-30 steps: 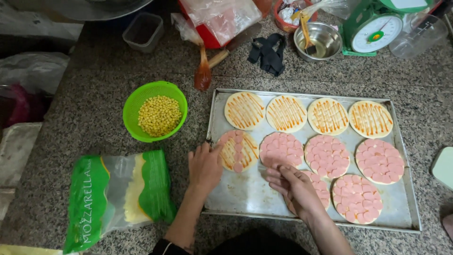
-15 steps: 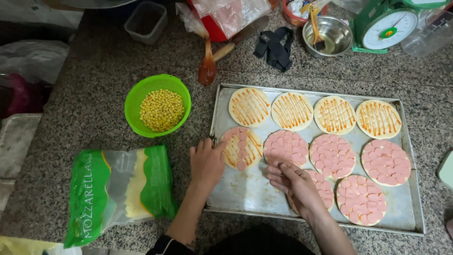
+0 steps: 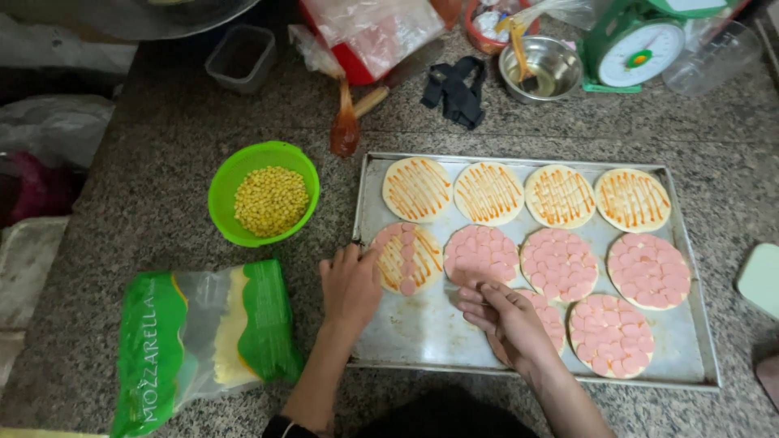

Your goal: The person places slices of processed meat onto small pizza bases arranged on a baking tray. They then move to the stove and use chopsticks to flip dough rings frying in a pan of oil.

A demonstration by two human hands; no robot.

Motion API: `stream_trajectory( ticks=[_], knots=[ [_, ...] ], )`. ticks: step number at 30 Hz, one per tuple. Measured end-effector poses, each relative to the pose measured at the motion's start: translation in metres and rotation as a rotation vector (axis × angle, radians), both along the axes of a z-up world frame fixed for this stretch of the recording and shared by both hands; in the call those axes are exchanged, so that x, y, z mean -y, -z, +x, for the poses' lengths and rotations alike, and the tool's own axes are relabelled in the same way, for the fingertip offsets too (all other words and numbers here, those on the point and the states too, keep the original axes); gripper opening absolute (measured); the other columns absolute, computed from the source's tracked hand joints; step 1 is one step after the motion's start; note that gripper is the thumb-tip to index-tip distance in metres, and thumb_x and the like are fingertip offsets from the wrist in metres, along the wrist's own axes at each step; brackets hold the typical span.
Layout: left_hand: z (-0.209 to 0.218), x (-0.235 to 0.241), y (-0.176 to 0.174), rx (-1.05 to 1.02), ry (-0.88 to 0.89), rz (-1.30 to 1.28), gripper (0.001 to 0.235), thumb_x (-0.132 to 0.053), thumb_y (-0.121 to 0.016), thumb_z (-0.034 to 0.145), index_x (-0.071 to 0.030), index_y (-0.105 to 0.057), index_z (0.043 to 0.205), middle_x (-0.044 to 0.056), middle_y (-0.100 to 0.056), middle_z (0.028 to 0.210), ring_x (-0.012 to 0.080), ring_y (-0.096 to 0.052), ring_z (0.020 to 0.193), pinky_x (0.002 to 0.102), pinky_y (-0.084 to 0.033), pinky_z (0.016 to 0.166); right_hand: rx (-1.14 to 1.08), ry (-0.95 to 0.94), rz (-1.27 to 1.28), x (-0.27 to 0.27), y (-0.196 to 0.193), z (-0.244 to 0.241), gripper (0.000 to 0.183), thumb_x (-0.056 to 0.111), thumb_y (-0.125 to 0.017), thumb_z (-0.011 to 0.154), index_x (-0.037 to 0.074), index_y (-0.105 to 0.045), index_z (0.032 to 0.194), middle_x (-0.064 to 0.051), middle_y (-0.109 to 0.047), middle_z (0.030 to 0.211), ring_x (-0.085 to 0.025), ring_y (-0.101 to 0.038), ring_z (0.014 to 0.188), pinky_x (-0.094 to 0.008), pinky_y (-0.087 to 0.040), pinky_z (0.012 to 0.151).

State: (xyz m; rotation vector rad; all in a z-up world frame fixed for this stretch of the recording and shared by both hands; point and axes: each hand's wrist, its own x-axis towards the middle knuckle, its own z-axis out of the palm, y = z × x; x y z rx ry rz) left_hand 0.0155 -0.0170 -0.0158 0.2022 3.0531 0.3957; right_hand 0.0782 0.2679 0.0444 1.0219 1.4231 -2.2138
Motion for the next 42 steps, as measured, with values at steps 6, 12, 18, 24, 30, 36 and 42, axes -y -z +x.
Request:
stream_trajectory(
  ticks=[6, 12, 18, 24, 30, 36, 42],
  knots=[
    [0.006, -0.028, -0.023, -0.247, 0.092, 0.130, 0.021, -0.029, -0.068, 0.091, -0.027, -0.080, 0.107, 0.004, -0.075, 0.116, 0.0367, -0.071, 0.102, 0.061, -0.047, 0.077, -0.027, 0.068, 0.043, -0.043, 0.012, 0.031, 0.024, 0.020, -0.065, 0.113, 0.001, -0.074, 0.124, -0.027, -0.087, 0.134, -0.035, -0.083, 0.109, -0.042, -0.066, 0.094],
    [0.016, -0.102, -0.036, -0.360, 0.280, 0.387, 0.027, -0.018, -0.068, 0.103, -0.011, -0.087, 0.121, 0.012, -0.077, 0.105, 0.0375, -0.073, 0.103, 0.059, -0.055, 0.089, -0.150, 0.176, 0.226, -0.166, 0.012, 0.084, 0.035, 0.025, -0.066, 0.112, 0.003, -0.082, 0.134, -0.014, -0.089, 0.119, -0.023, -0.081, 0.089, -0.034, -0.065, 0.074],
    [0.042, -0.180, -0.053, -0.318, 0.279, 0.470, 0.026, -0.020, -0.073, 0.102, -0.015, -0.088, 0.124, 0.009, -0.078, 0.113, 0.0368, -0.075, 0.098, 0.057, -0.055, 0.081, -0.173, 0.254, 0.686, -0.342, -0.011, 0.152, 0.032, 0.017, -0.061, 0.112, 0.005, -0.082, 0.132, -0.007, -0.084, 0.100, -0.016, -0.066, 0.074, -0.030, -0.052, 0.063],
    [0.063, -0.231, -0.051, 0.078, 0.141, 0.316, 0.041, -0.020, -0.065, 0.102, -0.028, -0.081, 0.139, -0.001, -0.078, 0.125, 0.0271, -0.071, 0.126, 0.046, -0.046, 0.103, 0.241, 0.158, 1.185, -0.473, -0.041, 0.192, 0.027, 0.032, -0.070, 0.109, 0.021, -0.086, 0.127, -0.003, -0.089, 0.106, -0.018, -0.080, 0.081, -0.034, -0.060, 0.087],
    [0.083, -0.284, -0.080, -0.094, 0.205, 0.452, 0.031, -0.031, -0.069, 0.107, -0.019, -0.085, 0.131, 0.007, -0.076, 0.111, 0.0314, -0.073, 0.117, 0.050, -0.052, 0.096, 0.098, -0.223, 1.731, -0.535, -0.013, 0.207, 0.027, 0.028, -0.071, 0.108, 0.021, -0.087, 0.129, -0.014, -0.076, 0.134, -0.042, -0.066, 0.125, -0.055, -0.058, 0.106],
    [0.082, -0.304, -0.079, -0.117, 0.290, 0.468, 0.033, -0.027, -0.067, 0.107, -0.017, -0.085, 0.133, 0.004, -0.080, 0.113, 0.0299, -0.073, 0.115, 0.046, -0.055, 0.099, -0.136, -0.584, 1.822, -0.533, -0.023, 0.190, 0.027, 0.035, -0.077, 0.098, 0.025, -0.085, 0.121, -0.025, -0.046, 0.180, -0.052, -0.041, 0.163, -0.075, -0.052, 0.117],
    [0.083, -0.319, -0.092, -0.102, 0.360, 0.524, 0.029, -0.023, -0.071, 0.106, -0.009, -0.085, 0.126, 0.010, -0.085, 0.121, 0.0327, -0.080, 0.113, 0.045, -0.060, 0.100, 0.153, -1.029, 1.901, -0.525, -0.018, 0.164, 0.051, 0.037, -0.055, 0.110, 0.045, -0.055, 0.161, -0.013, -0.012, 0.193, -0.046, -0.011, 0.177, -0.070, -0.020, 0.140]
  ],
)
